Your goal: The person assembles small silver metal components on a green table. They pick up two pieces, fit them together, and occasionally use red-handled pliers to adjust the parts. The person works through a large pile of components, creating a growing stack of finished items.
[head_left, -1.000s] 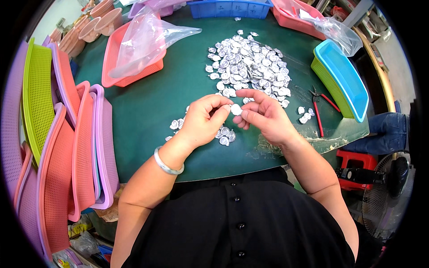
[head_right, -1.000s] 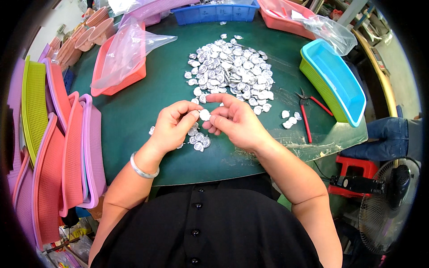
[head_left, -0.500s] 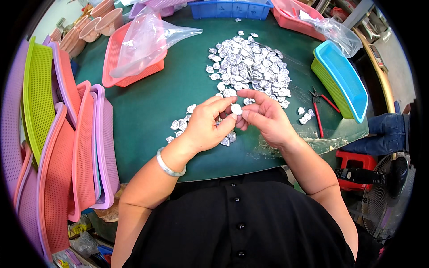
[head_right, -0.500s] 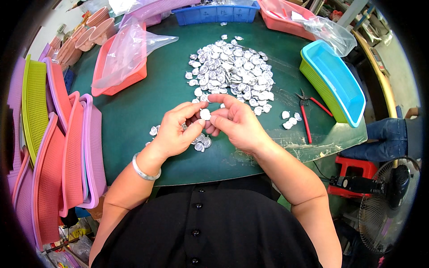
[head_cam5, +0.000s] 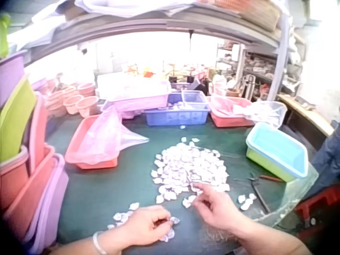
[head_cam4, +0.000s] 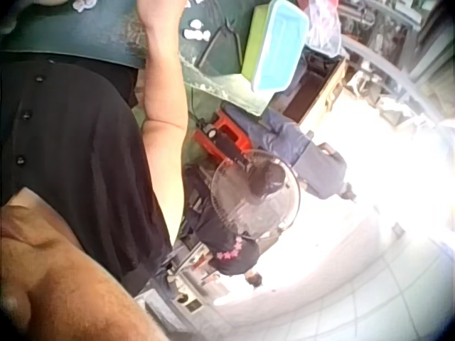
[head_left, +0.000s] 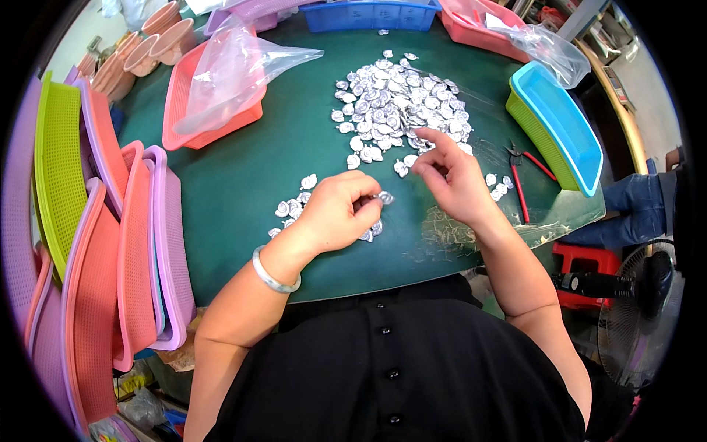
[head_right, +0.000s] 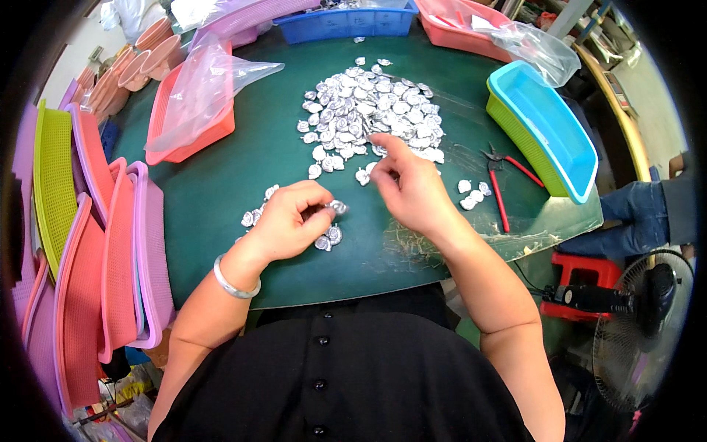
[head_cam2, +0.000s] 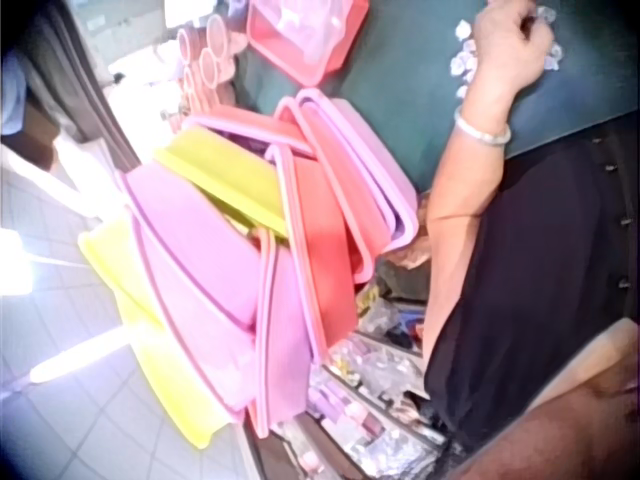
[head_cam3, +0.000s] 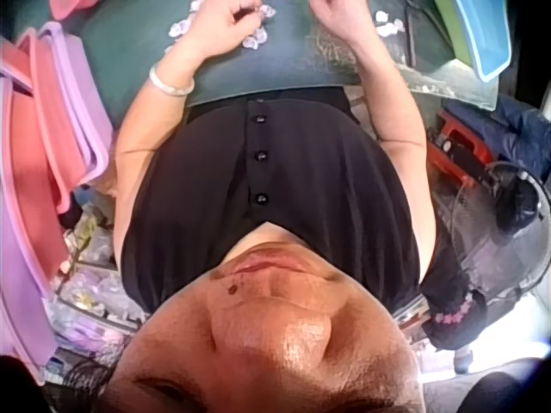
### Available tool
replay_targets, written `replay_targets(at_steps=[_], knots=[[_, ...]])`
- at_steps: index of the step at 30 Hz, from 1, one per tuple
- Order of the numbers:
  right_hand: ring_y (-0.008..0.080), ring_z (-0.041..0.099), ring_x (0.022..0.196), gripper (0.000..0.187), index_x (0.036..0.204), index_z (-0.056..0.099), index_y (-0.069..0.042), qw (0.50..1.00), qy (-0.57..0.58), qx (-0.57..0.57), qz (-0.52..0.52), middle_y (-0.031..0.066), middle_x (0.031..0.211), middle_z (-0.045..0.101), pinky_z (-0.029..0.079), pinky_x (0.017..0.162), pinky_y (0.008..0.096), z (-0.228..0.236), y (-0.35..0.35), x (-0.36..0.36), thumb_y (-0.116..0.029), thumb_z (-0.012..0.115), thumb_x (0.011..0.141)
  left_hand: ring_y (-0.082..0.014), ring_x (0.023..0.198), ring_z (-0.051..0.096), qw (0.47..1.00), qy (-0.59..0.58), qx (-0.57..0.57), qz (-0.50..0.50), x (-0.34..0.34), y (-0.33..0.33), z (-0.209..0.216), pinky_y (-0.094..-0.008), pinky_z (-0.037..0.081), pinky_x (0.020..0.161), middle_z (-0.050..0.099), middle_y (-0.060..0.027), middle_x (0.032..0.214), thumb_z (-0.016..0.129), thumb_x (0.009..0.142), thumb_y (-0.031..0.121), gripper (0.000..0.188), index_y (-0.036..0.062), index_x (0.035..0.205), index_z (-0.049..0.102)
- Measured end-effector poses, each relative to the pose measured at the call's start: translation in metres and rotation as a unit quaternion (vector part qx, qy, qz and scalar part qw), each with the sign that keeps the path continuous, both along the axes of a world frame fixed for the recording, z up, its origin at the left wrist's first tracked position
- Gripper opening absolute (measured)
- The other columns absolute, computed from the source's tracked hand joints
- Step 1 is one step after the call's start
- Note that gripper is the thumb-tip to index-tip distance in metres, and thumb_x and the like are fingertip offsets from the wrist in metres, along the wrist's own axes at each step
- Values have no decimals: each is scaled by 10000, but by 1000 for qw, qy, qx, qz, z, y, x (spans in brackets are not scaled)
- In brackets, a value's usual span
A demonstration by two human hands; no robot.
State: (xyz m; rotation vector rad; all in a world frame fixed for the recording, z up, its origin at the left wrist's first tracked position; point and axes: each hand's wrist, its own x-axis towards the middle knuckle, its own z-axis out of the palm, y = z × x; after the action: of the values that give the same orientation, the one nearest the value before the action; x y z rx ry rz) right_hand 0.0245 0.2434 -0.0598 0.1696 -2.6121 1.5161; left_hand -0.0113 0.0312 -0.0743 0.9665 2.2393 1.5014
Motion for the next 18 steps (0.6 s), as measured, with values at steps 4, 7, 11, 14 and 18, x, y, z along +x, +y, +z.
replay_targets(at_steps=[4, 7, 11, 14, 18], knots=[[306, 573, 810, 461, 1191, 488, -20, 982, 64, 177, -26, 117, 869, 625, 471, 732, 359, -7, 5, -3, 13, 600, 745, -261, 720, 529, 979, 181, -92, -34, 3, 2, -2, -363, 440, 618, 539, -73, 729, 621, 704, 102, 118, 43, 804, 641], [310, 535, 860, 498, 1189, 491, -23, 959, 125, 254, 25, 115, 923, 615, 453, 757, 400, -9, 0, -4, 2, 625, 710, -252, 711, 527, 969, 218, -111, -31, 4, 3, 0, -359, 440, 619, 542, -69, 734, 631, 713, 116, 125, 43, 813, 644], [298, 528, 871, 498, 1180, 497, -30, 947, 148, 281, 50, 122, 928, 609, 446, 775, 384, -9, -1, -9, 27, 608, 698, -252, 696, 523, 978, 190, -87, -7, 2, 2, -1, -355, 437, 621, 538, -74, 718, 649, 718, 134, 142, 41, 825, 646], [286, 544, 861, 511, 1193, 501, -44, 953, 140, 266, 36, 105, 921, 635, 471, 753, 357, -10, 0, -10, 52, 623, 707, -245, 686, 529, 982, 177, -65, 18, 1, 3, -3, -348, 437, 619, 542, -80, 712, 652, 729, 126, 140, 36, 836, 647], [263, 571, 791, 481, 1188, 490, -37, 973, 152, 172, 26, 88, 815, 628, 473, 719, 332, -15, -1, -10, 59, 588, 727, -192, 658, 546, 987, 151, -32, 52, -1, 4, -6, -308, 443, 596, 551, -75, 718, 644, 757, 98, 135, 22, 868, 646]])
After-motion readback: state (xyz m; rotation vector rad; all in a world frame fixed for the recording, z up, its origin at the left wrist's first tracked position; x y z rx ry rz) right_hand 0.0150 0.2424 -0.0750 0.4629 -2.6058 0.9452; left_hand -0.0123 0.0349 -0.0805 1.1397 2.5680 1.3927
